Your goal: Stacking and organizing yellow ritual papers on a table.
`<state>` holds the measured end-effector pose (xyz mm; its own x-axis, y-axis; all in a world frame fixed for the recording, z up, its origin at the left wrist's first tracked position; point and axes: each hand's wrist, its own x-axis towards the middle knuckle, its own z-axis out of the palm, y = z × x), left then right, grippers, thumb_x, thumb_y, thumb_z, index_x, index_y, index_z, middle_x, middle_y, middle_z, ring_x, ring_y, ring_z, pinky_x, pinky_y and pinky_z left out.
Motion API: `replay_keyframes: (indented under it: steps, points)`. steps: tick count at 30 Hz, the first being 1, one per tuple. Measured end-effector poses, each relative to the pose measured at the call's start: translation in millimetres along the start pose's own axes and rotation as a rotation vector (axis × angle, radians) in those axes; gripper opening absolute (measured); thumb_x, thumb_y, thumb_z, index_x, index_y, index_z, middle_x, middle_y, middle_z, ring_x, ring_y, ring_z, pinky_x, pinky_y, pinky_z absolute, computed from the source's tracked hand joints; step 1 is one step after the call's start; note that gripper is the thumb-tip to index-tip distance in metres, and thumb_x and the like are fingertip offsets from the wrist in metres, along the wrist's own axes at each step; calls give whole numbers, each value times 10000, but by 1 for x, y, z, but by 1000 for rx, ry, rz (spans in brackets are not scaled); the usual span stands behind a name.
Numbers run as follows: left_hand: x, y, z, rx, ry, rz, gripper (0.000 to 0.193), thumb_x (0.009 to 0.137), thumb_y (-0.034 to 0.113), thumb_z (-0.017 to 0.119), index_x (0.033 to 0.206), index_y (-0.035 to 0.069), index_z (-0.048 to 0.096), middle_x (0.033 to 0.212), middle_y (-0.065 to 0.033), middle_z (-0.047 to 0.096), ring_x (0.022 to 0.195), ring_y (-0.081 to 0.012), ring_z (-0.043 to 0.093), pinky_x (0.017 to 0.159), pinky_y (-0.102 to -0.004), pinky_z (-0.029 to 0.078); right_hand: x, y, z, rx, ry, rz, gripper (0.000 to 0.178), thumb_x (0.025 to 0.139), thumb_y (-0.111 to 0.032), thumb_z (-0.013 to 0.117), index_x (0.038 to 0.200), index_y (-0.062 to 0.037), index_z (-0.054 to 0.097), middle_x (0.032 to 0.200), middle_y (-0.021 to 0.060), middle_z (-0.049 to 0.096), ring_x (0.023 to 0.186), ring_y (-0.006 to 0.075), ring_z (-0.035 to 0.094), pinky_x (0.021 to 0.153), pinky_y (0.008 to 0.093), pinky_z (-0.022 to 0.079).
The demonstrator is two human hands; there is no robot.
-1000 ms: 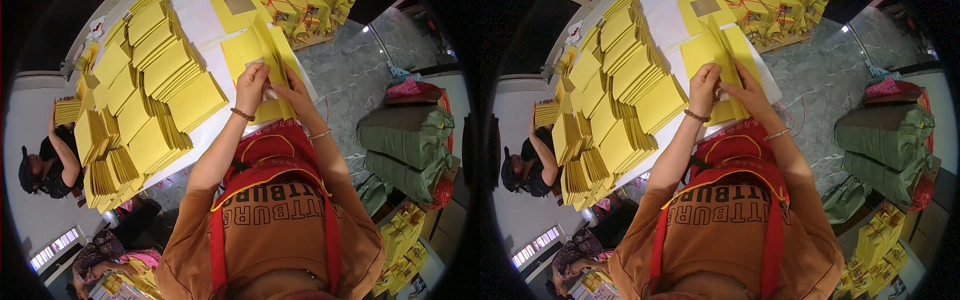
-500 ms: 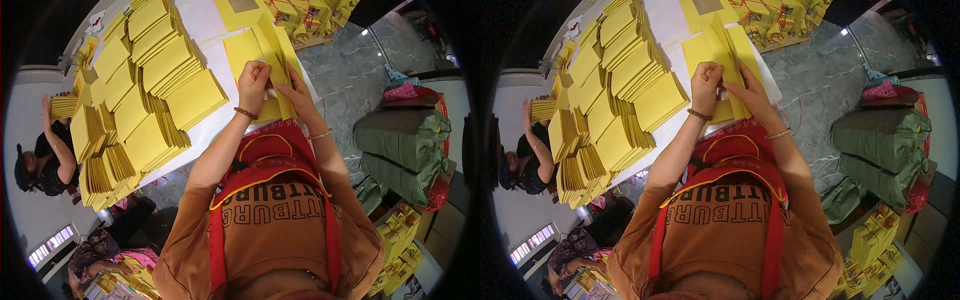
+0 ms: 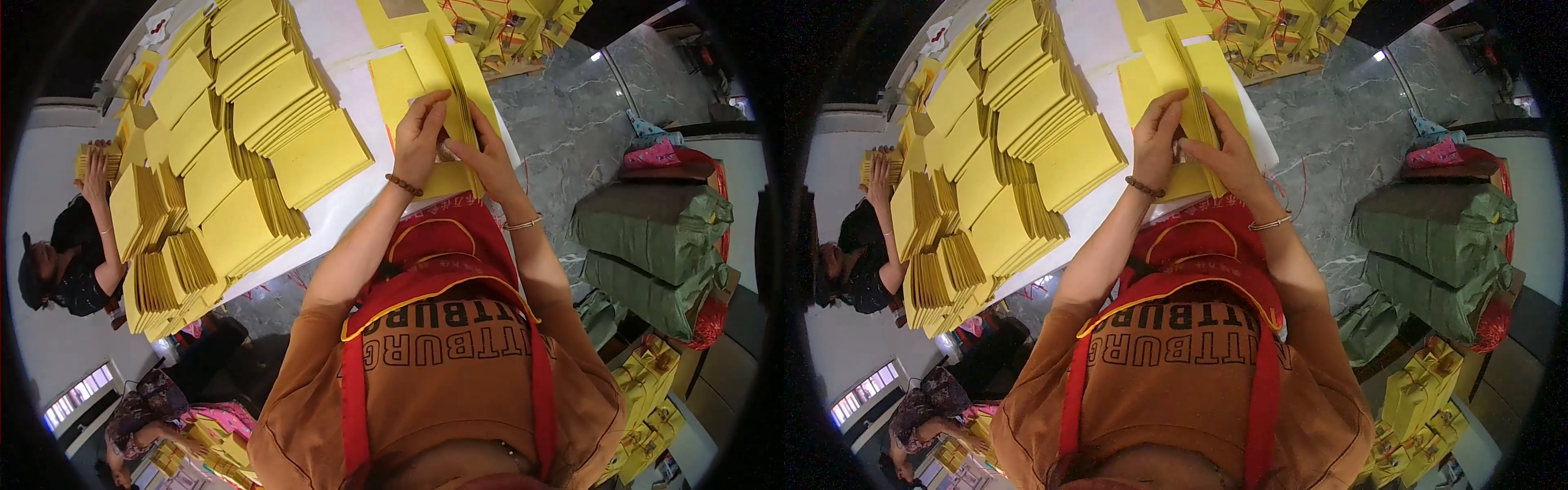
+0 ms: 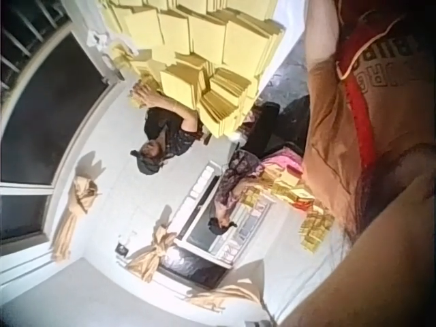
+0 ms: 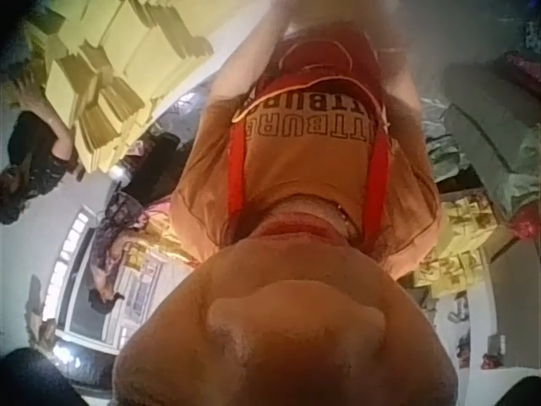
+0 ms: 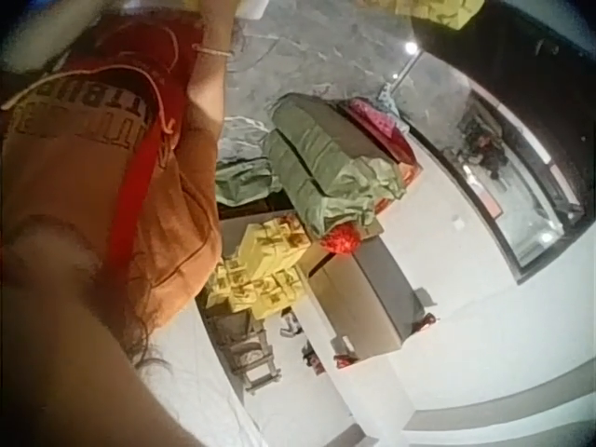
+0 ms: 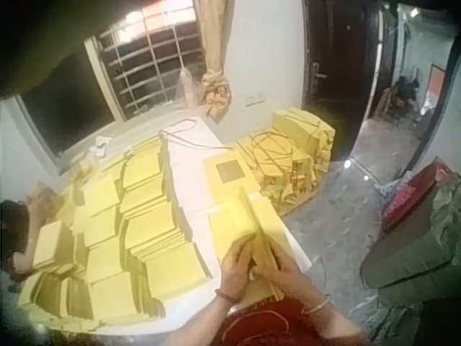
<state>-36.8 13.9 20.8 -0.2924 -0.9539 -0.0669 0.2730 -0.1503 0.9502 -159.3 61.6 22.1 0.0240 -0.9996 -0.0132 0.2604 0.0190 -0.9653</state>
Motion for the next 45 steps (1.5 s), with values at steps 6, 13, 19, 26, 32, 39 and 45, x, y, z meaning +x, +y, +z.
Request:
replay_keyframes:
  steps: [6, 13, 19, 26, 32, 39, 45]
  points:
    - [0, -3, 3, 69, 19, 118, 320, 832, 120, 592, 1115, 2, 499, 665, 51, 393, 600, -30, 377, 507, -176, 330, 0, 2, 2, -53, 7, -12, 741, 781, -84, 631, 1371, 20, 195, 1298, 112, 370, 1134, 157, 417, 915, 262, 386]
    - [-1, -3, 2, 7, -12, 111, 327, 833, 137, 606, 1108, -4, 500, 679, 38, 439, 599, -31, 391, 498, -179, 341, -2, -1, -1, -26, -4, 38, 720, 773, -33, 614, 1371, 8, 215, 1307, 112, 380, 1158, 170, 421, 947, 278, 364]
    - [0, -4, 0, -12, -28, 114, 270, 848, 138, 587, 1079, 12, 526, 693, 30, 464, 606, -36, 424, 514, -182, 366, -2, -2, -1, 54, 14, 32, 659, 804, -32, 581, 1365, 0, 237, 1285, 74, 399, 1135, 138, 422, 931, 252, 364]
    - [1, -10, -5, 9, 36, 76, 164, 853, 73, 534, 1005, 10, 528, 805, -12, 539, 695, -59, 500, 578, -197, 412, -2, 3, -4, 210, 56, 133, 586, 855, -75, 516, 1367, -5, 238, 1286, 67, 403, 1145, 129, 408, 941, 250, 347]
    - [-1, -4, 7, -117, 111, 192, 273, 846, 31, 490, 1116, 6, 518, 887, -48, 571, 748, -79, 510, 651, -212, 424, -1, 6, -1, -20, 1, 0, 631, 832, -55, 557, 1373, -26, 232, 1301, 86, 397, 1146, 141, 422, 925, 256, 377]
    - [0, -3, 3, -175, 40, 89, 278, 856, 119, 551, 1103, -9, 540, 872, -22, 564, 721, -58, 500, 609, -192, 418, 2, 9, 0, -239, -15, -90, 772, 728, -114, 683, 1351, 20, 246, 1314, 152, 377, 1193, 195, 382, 972, 288, 329]
    - [1, -8, -1, 38, 41, 146, 305, 847, 177, 593, 1087, -6, 544, 794, 16, 560, 643, -18, 469, 535, -160, 396, 2, 12, -2, -266, -15, -107, 784, 719, -119, 694, 1350, 19, 250, 1322, 155, 371, 1206, 205, 372, 979, 299, 326]
